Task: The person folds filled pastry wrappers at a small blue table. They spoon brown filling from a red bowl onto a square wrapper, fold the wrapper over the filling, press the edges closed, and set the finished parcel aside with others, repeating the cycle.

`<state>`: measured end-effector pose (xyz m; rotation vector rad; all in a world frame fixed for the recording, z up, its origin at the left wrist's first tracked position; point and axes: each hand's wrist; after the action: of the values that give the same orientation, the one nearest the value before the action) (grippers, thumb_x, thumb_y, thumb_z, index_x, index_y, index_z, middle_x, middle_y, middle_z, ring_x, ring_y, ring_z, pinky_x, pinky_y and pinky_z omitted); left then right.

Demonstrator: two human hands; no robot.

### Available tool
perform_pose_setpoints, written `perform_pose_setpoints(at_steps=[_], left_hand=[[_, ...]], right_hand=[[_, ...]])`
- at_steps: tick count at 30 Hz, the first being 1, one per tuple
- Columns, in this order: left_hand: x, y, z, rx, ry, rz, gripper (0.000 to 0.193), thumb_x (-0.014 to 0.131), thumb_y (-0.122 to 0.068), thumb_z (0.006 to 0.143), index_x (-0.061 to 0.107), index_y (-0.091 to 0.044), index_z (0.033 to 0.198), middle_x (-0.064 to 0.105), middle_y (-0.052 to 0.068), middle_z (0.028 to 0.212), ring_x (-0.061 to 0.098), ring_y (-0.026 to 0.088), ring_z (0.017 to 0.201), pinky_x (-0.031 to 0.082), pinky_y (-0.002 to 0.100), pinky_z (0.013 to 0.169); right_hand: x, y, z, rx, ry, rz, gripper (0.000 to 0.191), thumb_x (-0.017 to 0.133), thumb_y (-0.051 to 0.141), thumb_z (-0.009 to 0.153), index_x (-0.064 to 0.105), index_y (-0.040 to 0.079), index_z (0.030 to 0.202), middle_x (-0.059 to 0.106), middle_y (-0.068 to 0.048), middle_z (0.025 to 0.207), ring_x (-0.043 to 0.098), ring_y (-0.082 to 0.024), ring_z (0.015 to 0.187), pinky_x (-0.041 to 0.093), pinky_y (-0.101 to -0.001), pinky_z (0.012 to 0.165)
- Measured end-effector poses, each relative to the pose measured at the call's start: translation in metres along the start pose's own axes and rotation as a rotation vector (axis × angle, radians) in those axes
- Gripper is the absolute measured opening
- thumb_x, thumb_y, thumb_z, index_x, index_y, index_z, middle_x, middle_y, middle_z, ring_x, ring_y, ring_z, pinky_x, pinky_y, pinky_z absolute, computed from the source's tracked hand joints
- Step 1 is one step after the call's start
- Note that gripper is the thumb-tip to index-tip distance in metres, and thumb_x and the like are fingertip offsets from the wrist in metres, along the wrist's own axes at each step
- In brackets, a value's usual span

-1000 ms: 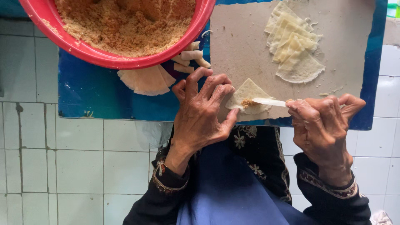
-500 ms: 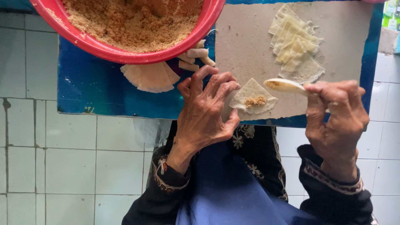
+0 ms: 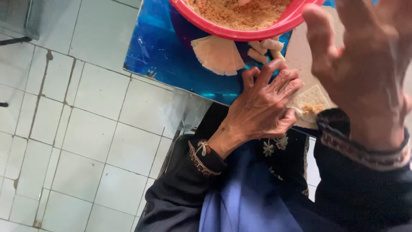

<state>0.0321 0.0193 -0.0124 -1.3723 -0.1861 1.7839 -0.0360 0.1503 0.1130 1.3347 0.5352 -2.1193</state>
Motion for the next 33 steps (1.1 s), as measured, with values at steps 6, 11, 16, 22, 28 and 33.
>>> perform_pose_setpoints(at_steps=[6, 11, 16, 22, 28, 33], left_hand=[[0.016, 0.006, -0.001, 0.036, -0.064, 0.015, 0.058, 0.072, -0.032, 0.087, 0.051, -0.006, 0.134, 0.047, 0.006, 0.139, 0.035, 0.026, 0.144, 0.034, 0.049, 0.105], [0.002, 0.003, -0.002, 0.084, -0.040, 0.405, 0.059, 0.076, -0.035, 0.084, 0.054, -0.009, 0.132, 0.049, 0.011, 0.143, 0.038, 0.033, 0.143, 0.031, 0.056, 0.098], [-0.019, -0.002, 0.002, 0.041, -0.039, -0.094, 0.062, 0.080, -0.024, 0.073, 0.055, -0.011, 0.129, 0.052, 0.008, 0.136, 0.042, 0.032, 0.137, 0.035, 0.053, 0.108], [-0.024, -0.011, -0.007, 0.042, -0.049, -0.094, 0.038, 0.083, -0.015, 0.084, 0.064, -0.006, 0.115, 0.058, 0.008, 0.134, 0.041, 0.034, 0.139, 0.038, 0.049, 0.115], [-0.015, -0.030, -0.010, 0.028, -0.080, 0.121, 0.028, 0.083, -0.016, 0.087, 0.073, -0.009, 0.113, 0.064, 0.001, 0.134, 0.044, 0.028, 0.138, 0.028, 0.048, 0.103], [-0.011, -0.034, -0.007, -0.034, -0.091, 0.098, 0.020, 0.082, -0.018, 0.090, 0.074, -0.012, 0.107, 0.068, -0.005, 0.129, 0.044, 0.026, 0.137, 0.024, 0.047, 0.104]], right_hand=[[-0.014, 0.086, -0.046, -0.008, 0.276, 0.918, 0.051, 0.058, -0.004, 0.091, 0.052, 0.006, 0.141, 0.053, -0.021, 0.132, 0.056, -0.036, 0.127, 0.045, -0.0449, 0.110], [-0.007, 0.090, -0.077, 0.175, 0.076, 1.077, 0.045, 0.053, 0.001, 0.102, 0.045, 0.006, 0.147, 0.053, -0.017, 0.137, 0.063, -0.028, 0.120, 0.050, -0.0362, 0.103], [-0.034, 0.058, -0.143, 0.648, -0.385, 1.040, 0.027, 0.056, 0.002, 0.108, 0.064, 0.006, 0.133, 0.059, -0.008, 0.117, 0.063, -0.014, 0.097, 0.052, -0.0297, 0.089], [-0.025, 0.025, -0.191, 0.669, -0.095, 0.155, 0.016, 0.072, 0.003, 0.103, 0.075, 0.007, 0.118, 0.071, -0.005, 0.103, 0.053, -0.024, 0.105, 0.043, -0.0359, 0.098], [-0.002, 0.015, -0.185, 0.640, -0.064, 0.130, 0.018, 0.080, 0.011, 0.094, 0.074, 0.010, 0.110, 0.070, -0.003, 0.103, 0.050, -0.026, 0.106, 0.039, -0.0398, 0.099], [0.006, 0.011, -0.177, 0.664, -0.055, 0.153, 0.013, 0.082, 0.011, 0.093, 0.072, 0.011, 0.101, 0.068, 0.001, 0.095, 0.051, -0.025, 0.106, 0.036, -0.0412, 0.102]])
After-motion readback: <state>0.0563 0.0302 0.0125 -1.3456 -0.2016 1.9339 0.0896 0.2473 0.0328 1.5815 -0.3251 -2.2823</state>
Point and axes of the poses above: each hand's wrist, its own z-axis towards the middle knuckle, its own x-axis out of the palm, y = z × x
